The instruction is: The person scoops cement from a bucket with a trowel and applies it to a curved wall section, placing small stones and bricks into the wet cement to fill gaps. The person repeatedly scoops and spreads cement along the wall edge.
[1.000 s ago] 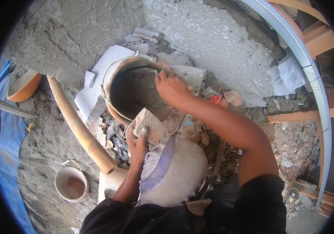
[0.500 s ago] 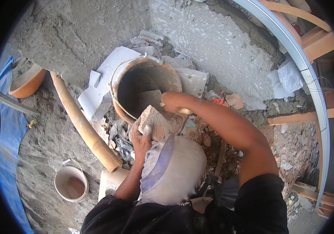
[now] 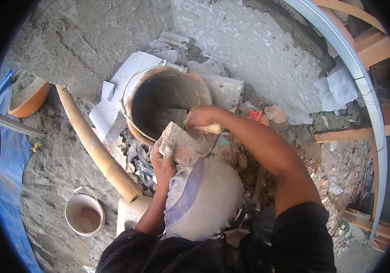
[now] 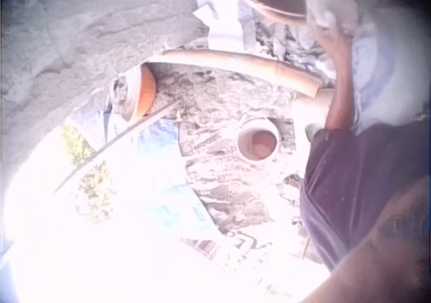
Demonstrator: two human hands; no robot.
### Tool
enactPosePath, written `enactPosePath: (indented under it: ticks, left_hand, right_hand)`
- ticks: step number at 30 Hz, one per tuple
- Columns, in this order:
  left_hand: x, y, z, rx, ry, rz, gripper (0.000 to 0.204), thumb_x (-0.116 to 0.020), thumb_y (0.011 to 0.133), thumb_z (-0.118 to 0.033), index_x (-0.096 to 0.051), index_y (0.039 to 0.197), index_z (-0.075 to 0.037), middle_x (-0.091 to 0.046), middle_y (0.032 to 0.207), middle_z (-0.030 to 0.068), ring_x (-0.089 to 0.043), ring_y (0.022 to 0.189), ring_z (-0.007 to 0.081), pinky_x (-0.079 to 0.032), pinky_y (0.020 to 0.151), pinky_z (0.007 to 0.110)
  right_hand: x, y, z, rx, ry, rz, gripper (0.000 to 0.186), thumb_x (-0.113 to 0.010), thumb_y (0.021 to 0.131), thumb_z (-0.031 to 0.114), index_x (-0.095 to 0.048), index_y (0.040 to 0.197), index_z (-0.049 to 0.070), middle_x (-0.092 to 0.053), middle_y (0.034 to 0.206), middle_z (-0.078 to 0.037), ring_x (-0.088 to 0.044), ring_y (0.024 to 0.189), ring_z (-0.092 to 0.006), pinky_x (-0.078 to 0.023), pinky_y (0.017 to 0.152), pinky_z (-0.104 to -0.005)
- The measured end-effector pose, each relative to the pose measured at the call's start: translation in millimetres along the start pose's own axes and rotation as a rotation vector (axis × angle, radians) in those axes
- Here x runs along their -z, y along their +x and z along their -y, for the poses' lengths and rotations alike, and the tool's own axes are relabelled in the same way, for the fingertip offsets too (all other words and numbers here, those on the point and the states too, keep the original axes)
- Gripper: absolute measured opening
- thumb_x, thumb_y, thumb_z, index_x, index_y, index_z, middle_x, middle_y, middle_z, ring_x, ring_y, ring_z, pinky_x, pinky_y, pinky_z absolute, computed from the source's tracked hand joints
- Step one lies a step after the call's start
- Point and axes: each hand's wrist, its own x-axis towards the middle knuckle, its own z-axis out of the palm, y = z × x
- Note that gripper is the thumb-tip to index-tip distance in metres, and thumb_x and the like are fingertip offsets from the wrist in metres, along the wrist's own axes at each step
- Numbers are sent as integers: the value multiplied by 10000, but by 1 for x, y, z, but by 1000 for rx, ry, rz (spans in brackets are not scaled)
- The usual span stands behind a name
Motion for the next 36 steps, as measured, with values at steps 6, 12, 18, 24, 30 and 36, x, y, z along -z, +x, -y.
enactPosePath:
  ticks: [6, 12, 18, 24, 30, 36]
  left_hand:
    - [-9, 5, -10, 79, -105, 37, 451, -561, 974, -79, -475, 1383, 89, -613, 1280, 137, -584, 1153, 172, -458, 1006, 309]
    - [-15, 12, 1, 89, -162, 31, 504, -556, 982, -69, -393, 1432, 89, -576, 1322, 161, -561, 1209, 193, -446, 1036, 328]
    - [-34, 26, 12, 119, -277, 62, 533, -528, 1048, -240, -359, 1435, 84, -552, 1332, 180, -579, 1188, 228, -467, 1033, 354]
    - [-61, 63, 24, 35, -304, 68, 526, -511, 1052, -345, -378, 1431, -6, -534, 1340, 154, -625, 1135, 257, -578, 900, 397]
    - [-79, 76, -9, 99, -357, 117, 578, -538, 1034, -404, -370, 1446, -36, -527, 1359, 139, -589, 1189, 265, -566, 927, 440]
    - [-77, 75, 21, 69, -535, 67, 530, -542, 1045, -316, -393, 1445, -1, -541, 1341, 138, -572, 1191, 213, -534, 952, 391]
  right_hand:
    - [-10, 5, -71, 328, 173, -103, 312, -580, 913, 224, -707, 1120, 29, -675, 861, -55, -607, 835, -135, -493, 770, -299]
    - [4, -91, -45, 152, 518, -224, 351, -621, 929, 202, -652, 1225, 16, -652, 826, -42, -617, 605, -117, -508, 538, -283]
    - [14, -190, -30, 57, 517, -325, 316, -634, 939, 171, -617, 1197, -9, -648, 816, -32, -627, 618, -107, -507, 534, -284]
    - [-12, -228, -22, 102, 349, -662, 505, -665, 907, 154, -544, 1344, -68, -672, 924, -79, -634, 679, -121, -529, 629, -288]
    - [-42, -207, -26, 228, -178, -908, 524, -666, 892, 192, -546, 1332, -64, -626, 1190, -255, -610, 1091, -398, -469, 962, -440]
    - [-42, -210, -24, 236, -199, -874, 498, -657, 895, 176, -551, 1320, -59, -604, 1219, -269, -579, 1133, -435, -458, 988, -455]
